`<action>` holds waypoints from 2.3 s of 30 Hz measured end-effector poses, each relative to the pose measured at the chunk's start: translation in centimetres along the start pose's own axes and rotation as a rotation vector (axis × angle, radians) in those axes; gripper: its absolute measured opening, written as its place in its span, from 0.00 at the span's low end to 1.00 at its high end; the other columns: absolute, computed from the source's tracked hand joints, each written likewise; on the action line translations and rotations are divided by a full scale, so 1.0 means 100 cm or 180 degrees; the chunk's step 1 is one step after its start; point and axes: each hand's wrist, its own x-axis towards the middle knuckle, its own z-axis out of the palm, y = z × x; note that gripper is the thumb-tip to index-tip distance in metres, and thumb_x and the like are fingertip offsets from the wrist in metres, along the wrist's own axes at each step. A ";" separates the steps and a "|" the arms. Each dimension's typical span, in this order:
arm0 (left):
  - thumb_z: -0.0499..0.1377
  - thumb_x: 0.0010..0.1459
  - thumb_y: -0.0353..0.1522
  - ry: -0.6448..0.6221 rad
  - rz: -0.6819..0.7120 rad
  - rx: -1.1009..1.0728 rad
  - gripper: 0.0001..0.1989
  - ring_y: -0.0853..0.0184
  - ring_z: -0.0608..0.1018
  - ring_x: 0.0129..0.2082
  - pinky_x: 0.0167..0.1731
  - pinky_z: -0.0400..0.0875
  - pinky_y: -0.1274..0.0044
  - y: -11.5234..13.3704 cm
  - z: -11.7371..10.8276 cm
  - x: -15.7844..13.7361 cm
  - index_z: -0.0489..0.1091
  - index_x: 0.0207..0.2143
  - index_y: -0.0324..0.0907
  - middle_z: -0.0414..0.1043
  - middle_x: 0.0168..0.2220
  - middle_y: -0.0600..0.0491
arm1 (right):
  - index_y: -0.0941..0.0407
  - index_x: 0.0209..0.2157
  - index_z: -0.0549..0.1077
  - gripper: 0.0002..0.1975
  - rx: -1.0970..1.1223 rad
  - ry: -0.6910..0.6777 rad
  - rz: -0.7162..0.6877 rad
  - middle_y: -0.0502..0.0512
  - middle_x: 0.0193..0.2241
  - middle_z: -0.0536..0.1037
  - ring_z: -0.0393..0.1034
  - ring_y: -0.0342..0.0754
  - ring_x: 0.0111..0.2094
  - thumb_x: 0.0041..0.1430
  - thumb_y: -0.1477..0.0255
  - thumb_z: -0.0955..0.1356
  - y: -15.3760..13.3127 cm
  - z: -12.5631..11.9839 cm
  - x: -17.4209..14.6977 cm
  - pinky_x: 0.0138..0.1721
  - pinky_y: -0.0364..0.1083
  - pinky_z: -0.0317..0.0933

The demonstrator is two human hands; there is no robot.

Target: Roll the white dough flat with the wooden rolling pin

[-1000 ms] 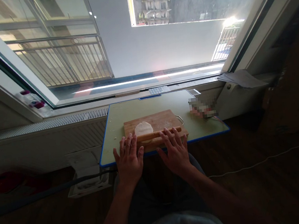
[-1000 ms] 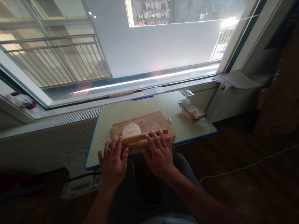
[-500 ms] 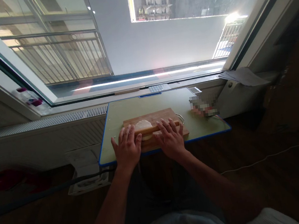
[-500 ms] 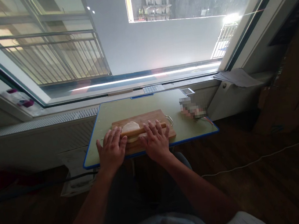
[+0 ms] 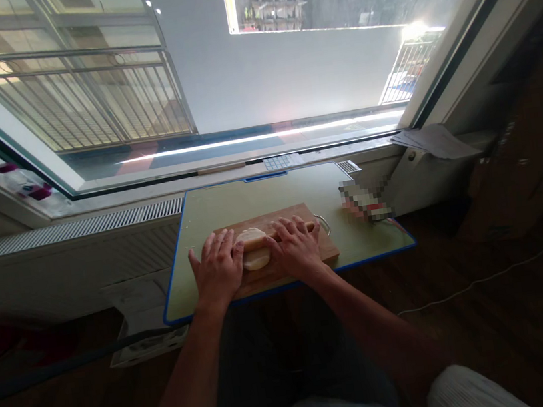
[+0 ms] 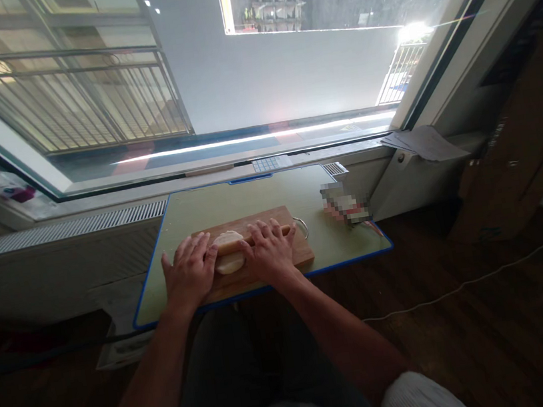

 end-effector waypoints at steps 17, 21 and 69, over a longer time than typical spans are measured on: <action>0.44 0.77 0.45 -0.0041 0.0096 -0.0081 0.30 0.47 0.68 0.72 0.74 0.45 0.44 -0.005 -0.004 -0.014 0.70 0.70 0.44 0.71 0.70 0.42 | 0.47 0.68 0.70 0.27 0.0375 0.0097 -0.0285 0.56 0.72 0.70 0.53 0.63 0.76 0.74 0.52 0.67 0.008 -0.006 -0.029 0.76 0.72 0.24; 0.44 0.78 0.46 -0.0078 0.0207 -0.0100 0.30 0.48 0.67 0.73 0.74 0.44 0.46 -0.010 -0.004 -0.022 0.68 0.71 0.44 0.69 0.72 0.43 | 0.47 0.69 0.69 0.27 0.0398 0.0065 -0.0281 0.56 0.72 0.69 0.51 0.61 0.77 0.74 0.53 0.67 0.009 -0.011 -0.034 0.77 0.70 0.22; 0.45 0.76 0.44 -0.0333 -0.0125 -0.0060 0.27 0.48 0.67 0.72 0.74 0.41 0.40 0.000 -0.009 0.021 0.74 0.66 0.49 0.71 0.70 0.46 | 0.49 0.69 0.71 0.27 -0.0025 -0.0098 -0.0212 0.58 0.71 0.71 0.56 0.62 0.74 0.79 0.53 0.60 0.003 0.002 0.016 0.75 0.74 0.26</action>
